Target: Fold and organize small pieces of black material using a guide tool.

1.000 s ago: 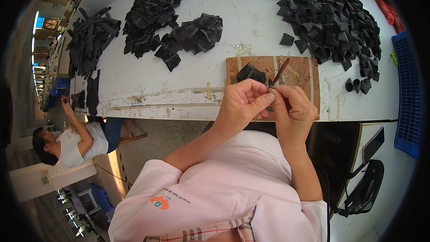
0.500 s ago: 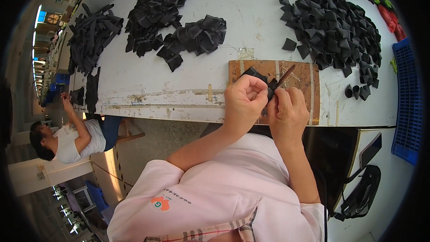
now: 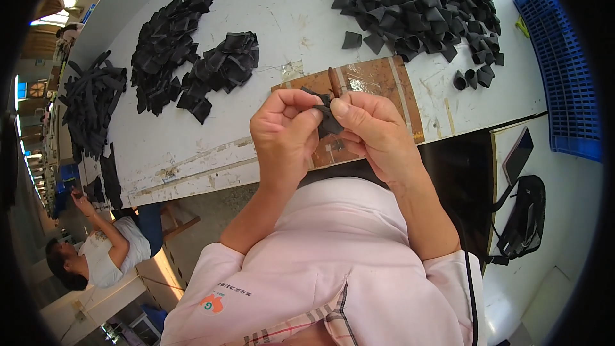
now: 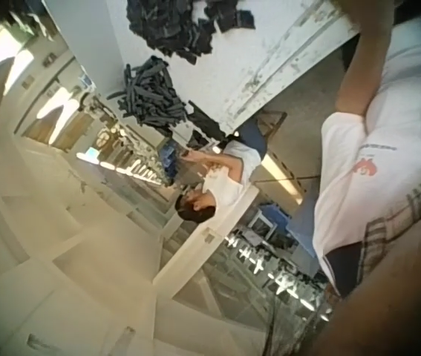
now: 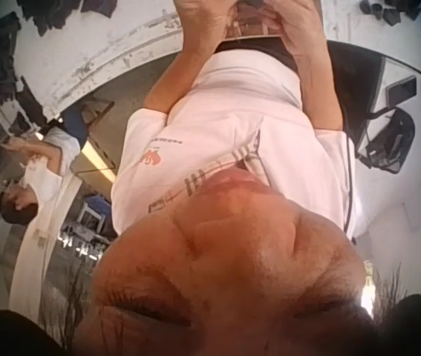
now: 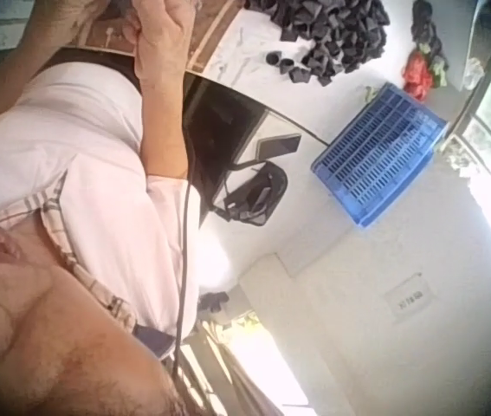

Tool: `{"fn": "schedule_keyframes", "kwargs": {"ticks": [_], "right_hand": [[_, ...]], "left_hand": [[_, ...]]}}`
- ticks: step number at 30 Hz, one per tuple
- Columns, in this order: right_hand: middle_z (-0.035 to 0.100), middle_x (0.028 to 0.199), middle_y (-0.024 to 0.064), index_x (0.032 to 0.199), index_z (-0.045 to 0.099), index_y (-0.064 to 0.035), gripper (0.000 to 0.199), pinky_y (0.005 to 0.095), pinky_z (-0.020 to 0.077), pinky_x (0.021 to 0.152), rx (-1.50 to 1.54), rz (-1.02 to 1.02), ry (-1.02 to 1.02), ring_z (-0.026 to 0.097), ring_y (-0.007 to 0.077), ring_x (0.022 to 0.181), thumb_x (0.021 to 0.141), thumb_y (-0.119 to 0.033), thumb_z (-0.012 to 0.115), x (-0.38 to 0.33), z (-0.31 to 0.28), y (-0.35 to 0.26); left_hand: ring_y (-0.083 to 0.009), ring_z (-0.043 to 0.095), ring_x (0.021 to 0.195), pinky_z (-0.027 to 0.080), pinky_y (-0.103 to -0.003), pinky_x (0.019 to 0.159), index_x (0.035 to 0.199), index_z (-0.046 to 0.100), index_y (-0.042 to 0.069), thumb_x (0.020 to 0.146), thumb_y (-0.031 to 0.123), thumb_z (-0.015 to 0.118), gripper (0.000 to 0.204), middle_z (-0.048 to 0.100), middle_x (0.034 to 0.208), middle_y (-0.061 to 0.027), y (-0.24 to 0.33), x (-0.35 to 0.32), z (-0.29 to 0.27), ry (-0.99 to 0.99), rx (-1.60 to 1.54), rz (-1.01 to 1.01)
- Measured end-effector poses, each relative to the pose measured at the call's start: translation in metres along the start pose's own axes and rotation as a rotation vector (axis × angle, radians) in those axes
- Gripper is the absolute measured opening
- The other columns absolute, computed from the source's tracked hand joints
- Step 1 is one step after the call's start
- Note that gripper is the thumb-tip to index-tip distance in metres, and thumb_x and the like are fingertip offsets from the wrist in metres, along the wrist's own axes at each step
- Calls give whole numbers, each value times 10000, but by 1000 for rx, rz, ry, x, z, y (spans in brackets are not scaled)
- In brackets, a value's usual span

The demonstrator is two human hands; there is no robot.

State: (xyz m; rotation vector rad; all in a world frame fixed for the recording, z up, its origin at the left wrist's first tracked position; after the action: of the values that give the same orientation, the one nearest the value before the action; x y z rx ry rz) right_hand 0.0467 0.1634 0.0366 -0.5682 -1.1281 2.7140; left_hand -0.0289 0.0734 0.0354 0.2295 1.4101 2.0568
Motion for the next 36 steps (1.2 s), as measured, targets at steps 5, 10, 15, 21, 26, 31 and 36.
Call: {"fn": "schedule_keyframes", "kwargs": {"ticks": [5,10,15,21,26,31,36], "right_hand": [[423,576,-65,675,525,-69,300,161,249,421,-397,-152,20,330,5,490,855,-309,540,8,24,-50],[425,610,-61,748,544,-57,244,135,250,403,-319,-108,-141,313,-2,490,865,-271,531,24,11,-31],[438,618,-50,765,547,-50,247,134,257,402,-333,-145,-174,325,2,489,863,-277,534,31,11,-45],[415,566,-57,669,530,-52,315,174,268,426,-327,-133,-242,325,29,483,858,-303,539,32,1,-31],[446,590,-19,742,540,-20,295,185,328,463,-701,-332,-33,409,54,523,854,-293,537,25,5,-48],[509,682,57,821,557,-6,296,224,403,499,-1062,-902,159,509,133,573,782,-293,615,-5,12,-65],[521,736,81,857,567,-32,307,274,419,493,-1185,-968,77,509,202,601,667,-226,710,-12,32,-61]], "left_hand": [[-41,309,303,247,-160,311,959,533,-40,842,-3,387,191,591,832,-164,27,7,35,-725,-1129,-536],[-41,314,317,221,-170,308,1029,517,-51,872,44,403,216,589,858,-155,-6,17,13,-538,-1028,-516],[-36,314,335,225,-166,317,1031,522,-31,862,36,425,205,595,852,-121,4,17,20,-410,-1120,-596],[-16,294,367,203,-161,327,938,541,56,841,45,501,106,563,759,-40,-11,13,11,-397,-770,-468],[-75,471,581,368,-162,509,1029,526,31,811,7,542,220,554,804,-58,17,14,19,-224,-224,132],[-153,537,795,406,-223,719,979,576,0,762,10,608,220,570,897,-78,47,13,29,-391,419,699],[-158,540,817,420,-242,732,925,581,-16,797,21,581,133,581,912,-92,45,13,26,-391,239,616]]}}
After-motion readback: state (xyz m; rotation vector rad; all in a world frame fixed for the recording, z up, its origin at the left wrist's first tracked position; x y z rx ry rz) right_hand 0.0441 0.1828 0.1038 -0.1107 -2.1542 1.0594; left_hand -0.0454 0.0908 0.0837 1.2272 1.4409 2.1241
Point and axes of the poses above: each hand's wrist, its own x-axis towards the middle knuckle, its own z-axis out of the palm, y = z × x, the point moved 5 cm from there along x, towards the middle knuckle
